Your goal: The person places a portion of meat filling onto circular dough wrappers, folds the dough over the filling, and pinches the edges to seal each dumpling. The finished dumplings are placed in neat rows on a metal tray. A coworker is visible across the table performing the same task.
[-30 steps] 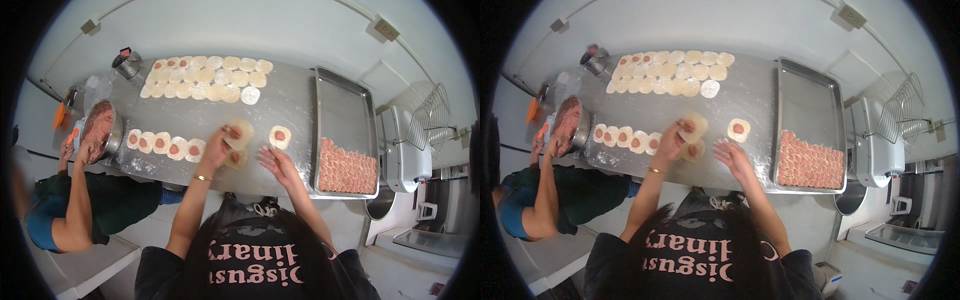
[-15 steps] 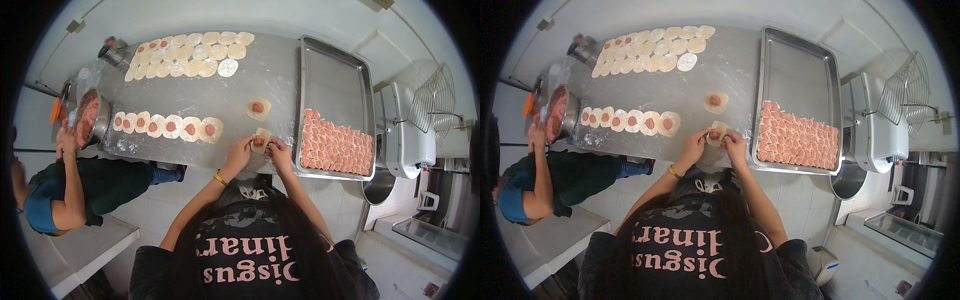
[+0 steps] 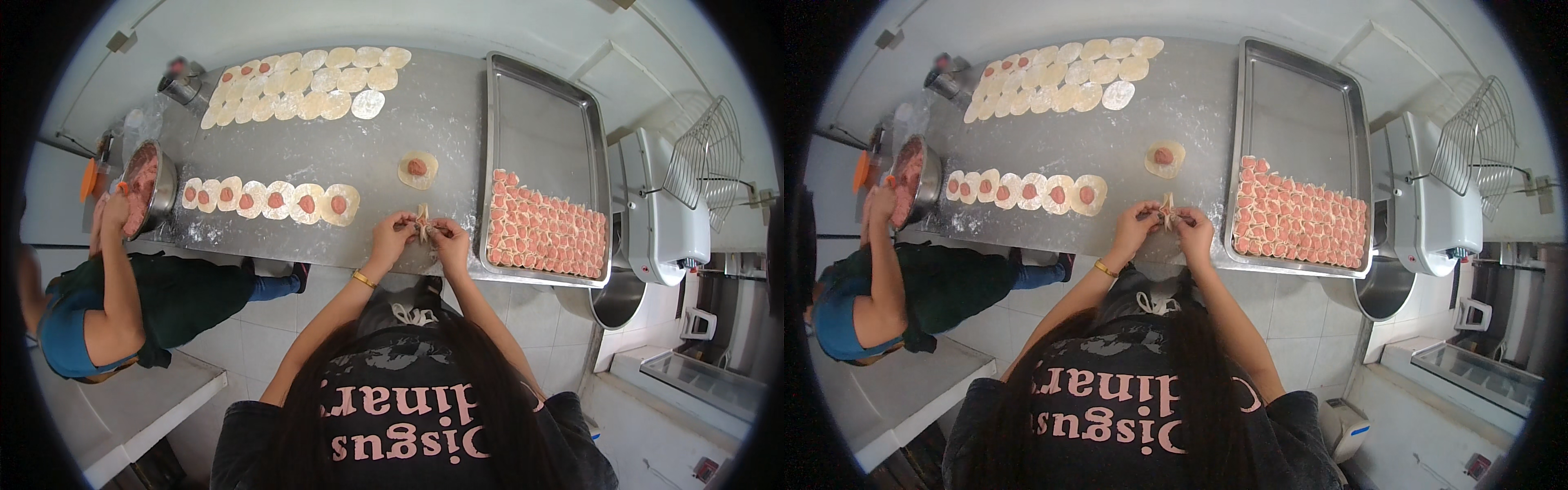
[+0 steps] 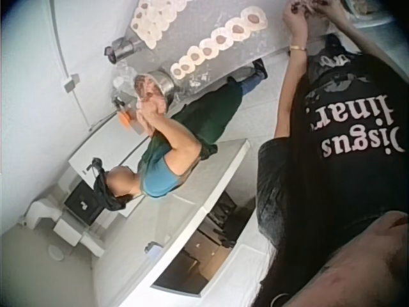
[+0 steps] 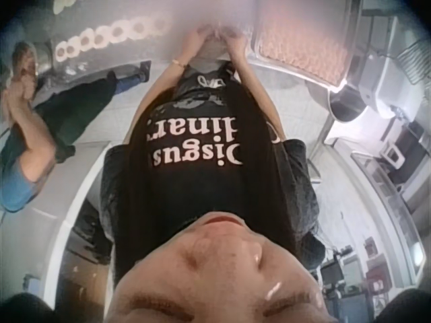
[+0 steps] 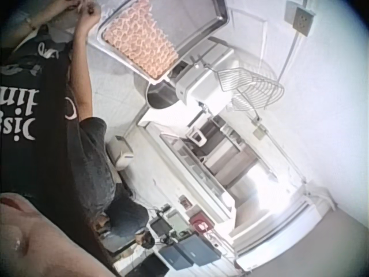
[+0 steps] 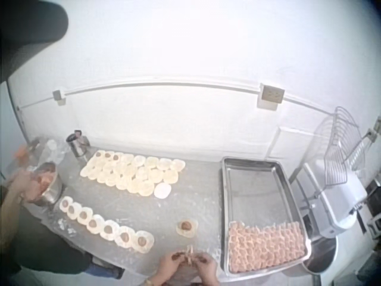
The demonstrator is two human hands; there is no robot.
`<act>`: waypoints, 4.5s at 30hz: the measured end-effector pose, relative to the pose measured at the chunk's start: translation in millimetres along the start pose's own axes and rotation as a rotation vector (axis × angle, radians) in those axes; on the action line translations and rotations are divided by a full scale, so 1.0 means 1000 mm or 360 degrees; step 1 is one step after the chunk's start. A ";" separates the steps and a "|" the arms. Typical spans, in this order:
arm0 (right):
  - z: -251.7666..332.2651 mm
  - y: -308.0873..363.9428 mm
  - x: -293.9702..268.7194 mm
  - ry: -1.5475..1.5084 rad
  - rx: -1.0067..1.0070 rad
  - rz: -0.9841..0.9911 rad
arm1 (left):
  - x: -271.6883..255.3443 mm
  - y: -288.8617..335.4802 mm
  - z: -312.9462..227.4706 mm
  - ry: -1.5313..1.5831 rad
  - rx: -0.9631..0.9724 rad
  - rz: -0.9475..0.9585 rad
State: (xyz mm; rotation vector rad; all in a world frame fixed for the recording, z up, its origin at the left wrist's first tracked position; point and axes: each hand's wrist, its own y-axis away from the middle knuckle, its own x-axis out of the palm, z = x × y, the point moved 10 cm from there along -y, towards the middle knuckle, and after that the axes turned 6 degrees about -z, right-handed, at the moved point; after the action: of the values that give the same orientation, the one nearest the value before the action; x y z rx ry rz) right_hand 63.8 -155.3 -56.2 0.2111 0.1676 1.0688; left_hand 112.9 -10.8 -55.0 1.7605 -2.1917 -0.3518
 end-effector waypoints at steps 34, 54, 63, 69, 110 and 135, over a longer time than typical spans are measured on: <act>0.036 0.008 0.014 -0.0472 0.0062 0.0106 | 0.005 0.005 -0.026 0.0736 -0.0113 0.0187; 0.050 0.014 -0.003 0.0856 -0.0624 -0.0022 | 0.010 0.011 -0.039 -0.0707 0.0716 0.0268; 0.072 0.017 0.003 0.0994 -0.0793 0.0013 | 0.019 0.011 -0.043 -0.0945 0.0793 0.0216; 0.070 0.013 0.000 0.1002 -0.0735 0.0085 | 0.019 0.012 -0.046 -0.1007 0.0778 0.0172; 0.055 0.011 0.002 0.0958 -0.0453 0.0169 | 0.029 0.005 -0.039 -0.0957 0.0612 0.0384; 0.077 0.011 0.013 0.1037 -0.0827 0.0024 | 0.034 0.000 -0.050 -0.1124 0.0856 0.0408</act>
State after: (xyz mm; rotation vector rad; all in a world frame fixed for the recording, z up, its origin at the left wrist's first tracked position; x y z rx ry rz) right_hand 79.1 -145.7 20.6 -0.6134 0.4620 1.1306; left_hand 125.2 -43.6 -6.1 1.7315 -3.2265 -0.3887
